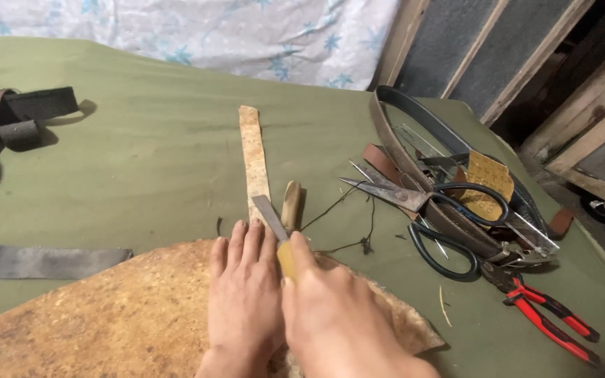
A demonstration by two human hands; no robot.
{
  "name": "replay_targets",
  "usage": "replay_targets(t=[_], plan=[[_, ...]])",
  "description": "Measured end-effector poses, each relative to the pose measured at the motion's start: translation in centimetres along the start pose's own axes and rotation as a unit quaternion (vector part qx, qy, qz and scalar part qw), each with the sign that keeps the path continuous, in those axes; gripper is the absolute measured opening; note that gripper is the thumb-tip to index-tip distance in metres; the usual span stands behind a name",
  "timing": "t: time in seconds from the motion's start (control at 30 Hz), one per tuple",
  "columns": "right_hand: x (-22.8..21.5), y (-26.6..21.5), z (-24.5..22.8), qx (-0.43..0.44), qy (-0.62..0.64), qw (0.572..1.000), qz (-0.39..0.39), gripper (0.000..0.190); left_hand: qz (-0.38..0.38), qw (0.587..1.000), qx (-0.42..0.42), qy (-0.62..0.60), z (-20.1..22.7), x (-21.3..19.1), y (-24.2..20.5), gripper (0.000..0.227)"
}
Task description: Using a hand tool to scrape and smooth a thin strip of wood on a workshop table.
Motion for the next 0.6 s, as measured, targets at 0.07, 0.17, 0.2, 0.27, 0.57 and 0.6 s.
replay_targets(t=[0.07,0.17,0.2,0.27,0.57,0.6], plan=[[-0.6,-1.1,-0.2,0.03,-0.004,0.999,-0.036,0.025,-0.013,0.999,-0.005,-0.033,0.2,-0.3,0.1,0.075],[-1.1,0.3,-1.2,-0.01,-0.015,1.0,0.007,0.033,0.0,0.999,-0.009,-0.03,0.2,-0.5,-0.1,0.065],[-1.7,0.5,-1.9,-0.01,-0.014,1.0,0.006,0.033,-0.001,1.0,-0.009,-0.03,0.2,-0.4,-0.1,0.065],[-2.6,0.8,-2.6,0.028,0.016,0.999,-0.021,0.048,-0.001,1.0,-0.006,-0.03,0.3,-0.2,-0.2,0.07],[-2.8,8.3,-4.6,0.045,0.001,0.998,0.039,0.06,0.029,0.991,-0.047,-0.118,0.3,-3.0,0.3,0.067],[-2.9,7.6,-4.8,0.045,0.0,0.998,0.04,0.06,0.031,0.991,-0.048,-0.118,0.2,-3.0,0.3,0.067]])
Point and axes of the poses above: each hand's wrist, its own y-axis towards the middle knuckle, its own x-axis out of the palm, z = x × y, the point moved 10 cm from there along y, towards the middle knuckle, and after that the axes turned 7 degrees about x, right-handed, at the moved point
